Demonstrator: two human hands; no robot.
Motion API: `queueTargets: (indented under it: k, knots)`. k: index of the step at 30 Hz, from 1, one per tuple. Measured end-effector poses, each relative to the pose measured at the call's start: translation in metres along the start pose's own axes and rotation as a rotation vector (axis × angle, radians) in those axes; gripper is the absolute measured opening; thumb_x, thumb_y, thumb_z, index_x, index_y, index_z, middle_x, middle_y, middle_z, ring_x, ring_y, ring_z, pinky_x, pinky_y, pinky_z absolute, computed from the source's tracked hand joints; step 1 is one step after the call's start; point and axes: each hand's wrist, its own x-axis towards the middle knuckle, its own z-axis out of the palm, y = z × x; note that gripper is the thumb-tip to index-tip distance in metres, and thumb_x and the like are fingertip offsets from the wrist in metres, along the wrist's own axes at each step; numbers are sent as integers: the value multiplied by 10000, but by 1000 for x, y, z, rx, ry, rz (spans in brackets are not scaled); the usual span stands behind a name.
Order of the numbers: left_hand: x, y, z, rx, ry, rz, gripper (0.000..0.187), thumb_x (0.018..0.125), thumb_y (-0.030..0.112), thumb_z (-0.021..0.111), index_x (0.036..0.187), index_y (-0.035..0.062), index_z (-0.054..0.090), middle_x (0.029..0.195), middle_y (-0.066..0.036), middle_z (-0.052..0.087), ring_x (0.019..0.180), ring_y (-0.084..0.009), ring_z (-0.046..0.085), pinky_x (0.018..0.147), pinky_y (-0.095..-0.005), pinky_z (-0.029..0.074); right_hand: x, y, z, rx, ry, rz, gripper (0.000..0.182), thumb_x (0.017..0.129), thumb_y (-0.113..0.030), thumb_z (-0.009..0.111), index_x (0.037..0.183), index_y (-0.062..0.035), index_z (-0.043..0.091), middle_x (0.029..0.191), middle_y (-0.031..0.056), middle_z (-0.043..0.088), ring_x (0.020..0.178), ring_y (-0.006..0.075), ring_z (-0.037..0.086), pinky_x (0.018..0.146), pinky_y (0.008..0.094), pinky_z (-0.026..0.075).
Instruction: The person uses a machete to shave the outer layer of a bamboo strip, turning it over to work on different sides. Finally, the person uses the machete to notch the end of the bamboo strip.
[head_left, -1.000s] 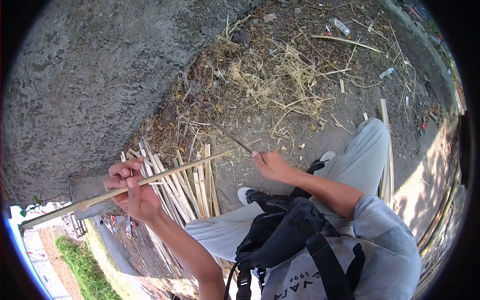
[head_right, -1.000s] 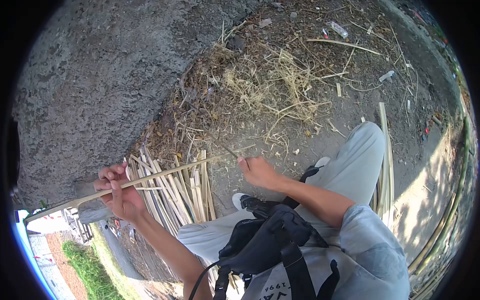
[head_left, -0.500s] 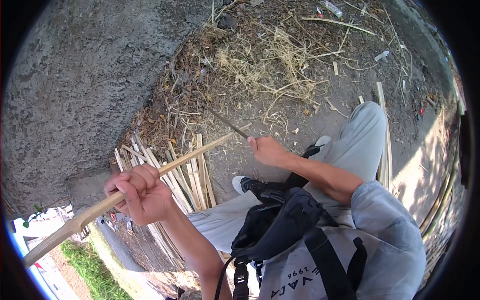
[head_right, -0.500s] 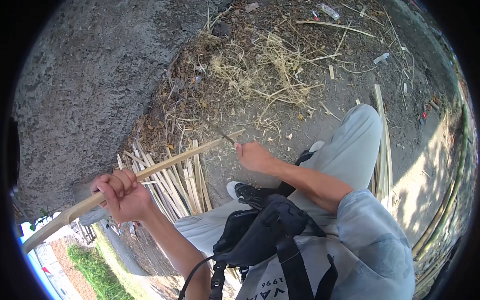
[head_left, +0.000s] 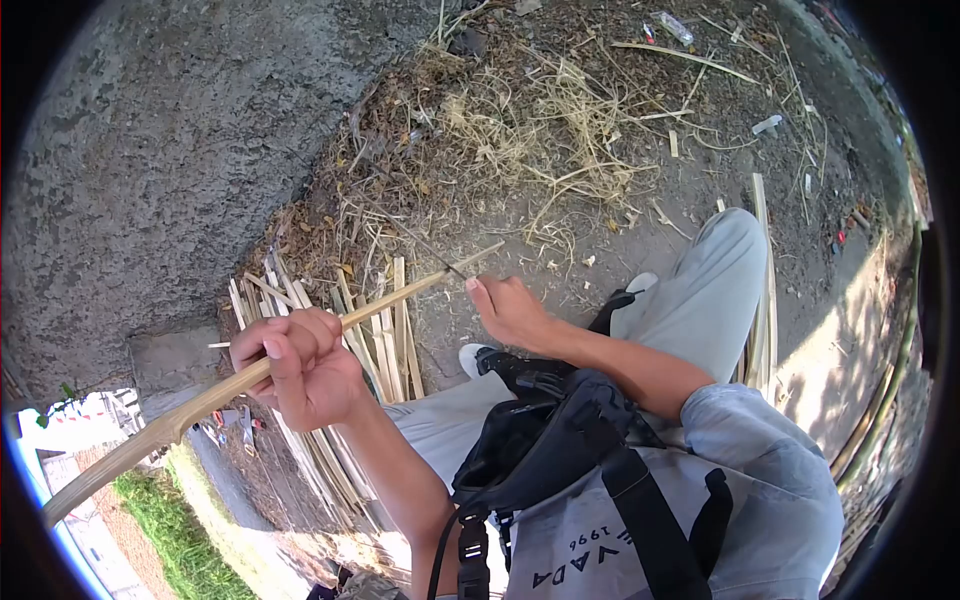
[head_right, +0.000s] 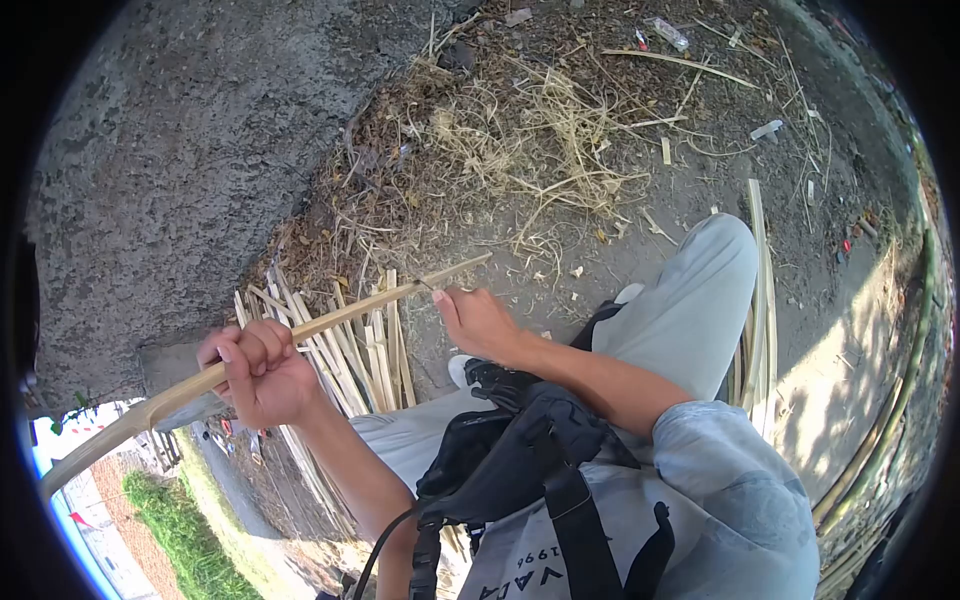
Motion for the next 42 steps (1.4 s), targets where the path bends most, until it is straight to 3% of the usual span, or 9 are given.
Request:
queueTargets:
  k: [5,8,11,14,20,29,36,41,42]
  knots:
    - [-2,15,-8,12,122,-65,112,926,82,471,926,-25,507,479,20,287,395,-82,215,387,-280,262,3,31,5,-34,40,99,429,969,-357,411,988,28,599,642,274,589,672,490,594,675,541,474]
    - [-4,26,-8,78,238,-90,124,939,94,468,920,-20,514,474,19,304,397,-78,231,388,-268,278,-3,47,-12,-138,163,20,372,943,-313,488,989,38,601,645,267,594,655,468,601,650,517,480]
    - [-2,24,-3,124,303,-103,128,943,95,472,906,-20,515,470,21,308,397,-67,236,385,-255,274,-2,45,-29,-144,118,57,322,913,-256,549,1005,49,594,594,231,584,608,427,610,607,492,478]
    - [3,17,1,142,363,-70,119,932,92,499,901,-21,521,463,24,311,396,-54,237,366,-242,231,1,12,-49,-134,62,131,315,904,-240,569,1032,48,587,527,188,554,525,367,602,540,453,464]
    - [11,12,-2,165,476,-64,138,913,96,524,857,-28,546,462,25,308,400,-49,239,370,-232,199,-25,-36,-61,149,185,-27,293,938,-254,535,919,33,592,499,142,530,421,285,543,473,414,424]
    - [14,7,-15,163,453,-75,122,908,114,555,865,0,549,492,25,299,414,-61,274,392,-240,257,-41,14,-29,-155,-33,83,404,954,-300,498,738,33,571,561,229,529,534,429,534,544,474,430]
    - [31,2,-17,129,509,-129,79,881,86,574,839,26,545,504,27,305,431,-61,282,408,-242,268,-35,-34,-24,-140,-73,20,425,969,-323,456,776,24,606,601,245,566,602,440,570,625,497,460]
    - [28,0,-16,116,606,-93,67,867,75,567,827,25,546,503,26,303,429,-65,281,406,-246,258,-12,63,21,-226,-104,188,504,996,-357,356,793,13,631,688,252,611,682,467,590,710,525,478]
    - [28,2,-17,97,561,-84,74,869,82,562,826,24,546,501,25,300,426,-66,279,403,-247,254,-11,51,14,-163,-106,204,506,997,-348,353,788,17,634,705,253,617,693,471,592,721,529,475]
